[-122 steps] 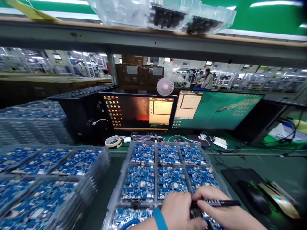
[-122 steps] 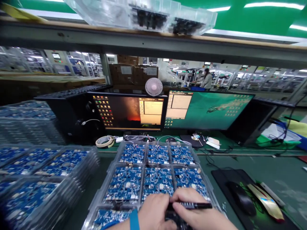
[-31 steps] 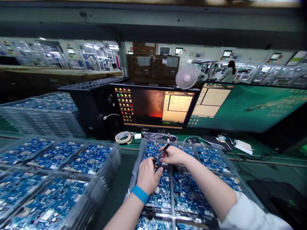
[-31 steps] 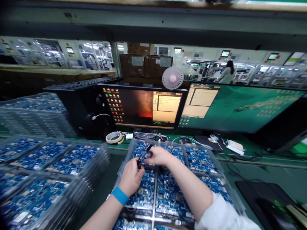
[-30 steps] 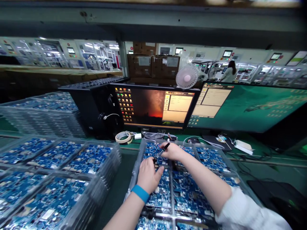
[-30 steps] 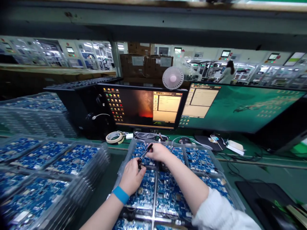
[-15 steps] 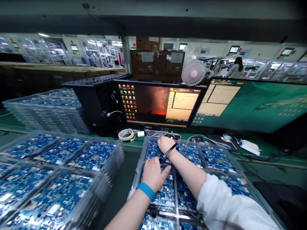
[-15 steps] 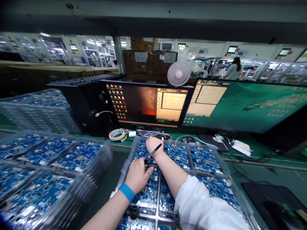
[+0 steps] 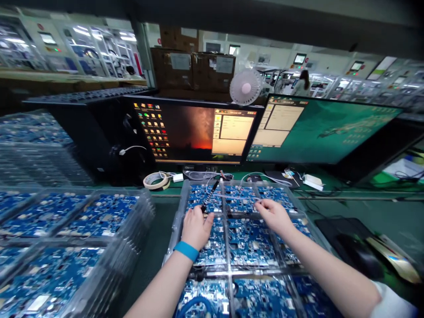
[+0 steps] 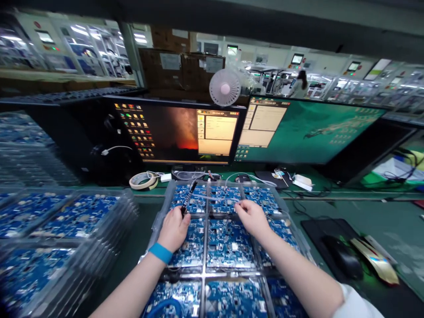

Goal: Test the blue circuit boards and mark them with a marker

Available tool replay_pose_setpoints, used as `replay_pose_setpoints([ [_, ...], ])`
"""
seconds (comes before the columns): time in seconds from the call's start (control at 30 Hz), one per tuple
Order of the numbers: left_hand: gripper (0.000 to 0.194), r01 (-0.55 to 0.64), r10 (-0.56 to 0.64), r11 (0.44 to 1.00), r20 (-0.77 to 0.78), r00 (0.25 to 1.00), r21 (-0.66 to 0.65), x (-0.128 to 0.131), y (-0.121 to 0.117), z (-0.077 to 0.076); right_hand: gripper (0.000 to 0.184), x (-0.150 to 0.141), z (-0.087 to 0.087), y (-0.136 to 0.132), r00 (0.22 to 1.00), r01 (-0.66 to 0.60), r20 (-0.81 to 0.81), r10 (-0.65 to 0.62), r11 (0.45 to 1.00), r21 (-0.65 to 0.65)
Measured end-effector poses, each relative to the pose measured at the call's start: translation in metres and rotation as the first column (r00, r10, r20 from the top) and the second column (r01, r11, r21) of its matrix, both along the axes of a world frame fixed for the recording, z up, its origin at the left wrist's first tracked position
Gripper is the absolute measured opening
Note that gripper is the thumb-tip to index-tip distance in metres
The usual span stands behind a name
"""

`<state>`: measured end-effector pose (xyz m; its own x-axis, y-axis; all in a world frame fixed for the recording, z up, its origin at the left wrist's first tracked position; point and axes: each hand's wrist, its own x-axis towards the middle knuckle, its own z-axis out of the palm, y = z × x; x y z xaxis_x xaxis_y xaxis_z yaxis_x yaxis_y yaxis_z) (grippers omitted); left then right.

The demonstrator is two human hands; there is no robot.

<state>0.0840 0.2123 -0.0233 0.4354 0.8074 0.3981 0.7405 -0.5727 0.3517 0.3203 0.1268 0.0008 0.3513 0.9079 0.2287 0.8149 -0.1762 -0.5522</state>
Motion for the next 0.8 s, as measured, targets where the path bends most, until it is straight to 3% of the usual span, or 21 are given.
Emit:
replay_pose_setpoints([
  [0.1,0.051,0.006,-0.005,1.0,0.015,1.0,-0.013,0.001,0.001,-0.001,0.033,-0.009,-0.017,-0.02,0.995,-0.042,-0.087,0.042,0.999,0.01],
  [0.2,0.049,0.022,-0.021,0.999,0.026,0.999,-0.024,0.001,0.002,-0.001,0.032,-0.018,-0.025,-0.021,0.995,-0.065,-0.079,0.065,0.998,0.004],
  [0.8,0.061,0.016,-0.014,0.998,0.026,1.0,-0.061,0.003,0.002,-0.001,0.032,-0.02,-0.029,-0.013,0.988,-0.121,0.089,0.129,0.989,-0.088],
])
